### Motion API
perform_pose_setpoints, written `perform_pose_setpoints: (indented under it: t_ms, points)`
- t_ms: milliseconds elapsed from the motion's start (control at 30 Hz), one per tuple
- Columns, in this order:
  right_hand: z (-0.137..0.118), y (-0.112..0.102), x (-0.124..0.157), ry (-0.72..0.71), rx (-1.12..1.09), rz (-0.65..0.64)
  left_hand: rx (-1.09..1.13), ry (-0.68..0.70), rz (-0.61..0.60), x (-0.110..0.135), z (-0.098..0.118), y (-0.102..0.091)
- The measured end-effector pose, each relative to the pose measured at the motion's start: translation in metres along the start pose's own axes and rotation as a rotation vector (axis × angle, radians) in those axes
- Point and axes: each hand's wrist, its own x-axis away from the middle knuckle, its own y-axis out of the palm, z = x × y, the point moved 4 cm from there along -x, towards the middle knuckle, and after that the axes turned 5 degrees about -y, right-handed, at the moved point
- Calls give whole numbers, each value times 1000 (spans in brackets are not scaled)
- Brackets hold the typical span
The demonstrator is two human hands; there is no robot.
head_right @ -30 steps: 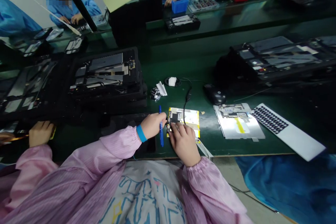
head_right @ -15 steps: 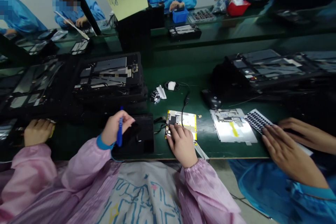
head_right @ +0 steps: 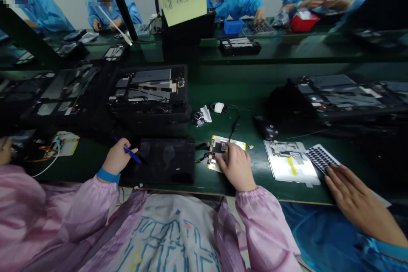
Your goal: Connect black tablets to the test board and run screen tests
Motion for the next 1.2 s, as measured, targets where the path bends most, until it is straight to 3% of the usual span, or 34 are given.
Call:
perform_pose_setpoints:
  t_ms: [433, 700, 867, 1033, 1133, 1200]
  points:
    - [-5, 11, -19, -40, 115, 79, 252, 13, -13, -18, -15, -3]
    - [-10, 5, -25, -77, 209, 67, 501, 82, -69, -28, -4, -12]
    - [-12, 8, -20, -108, 220, 65, 689, 14, -56, -31, -4, -3]
    - [-5, 9, -13, -109, 167, 51, 660, 114, -36, -31, -4, 7]
    - [-24, -8, -13, -98, 143, 137, 698, 102, -23, -30, -8, 14]
    - [-57, -23, -12, -131, 54, 216, 732, 91, 0, -28, -10, 17]
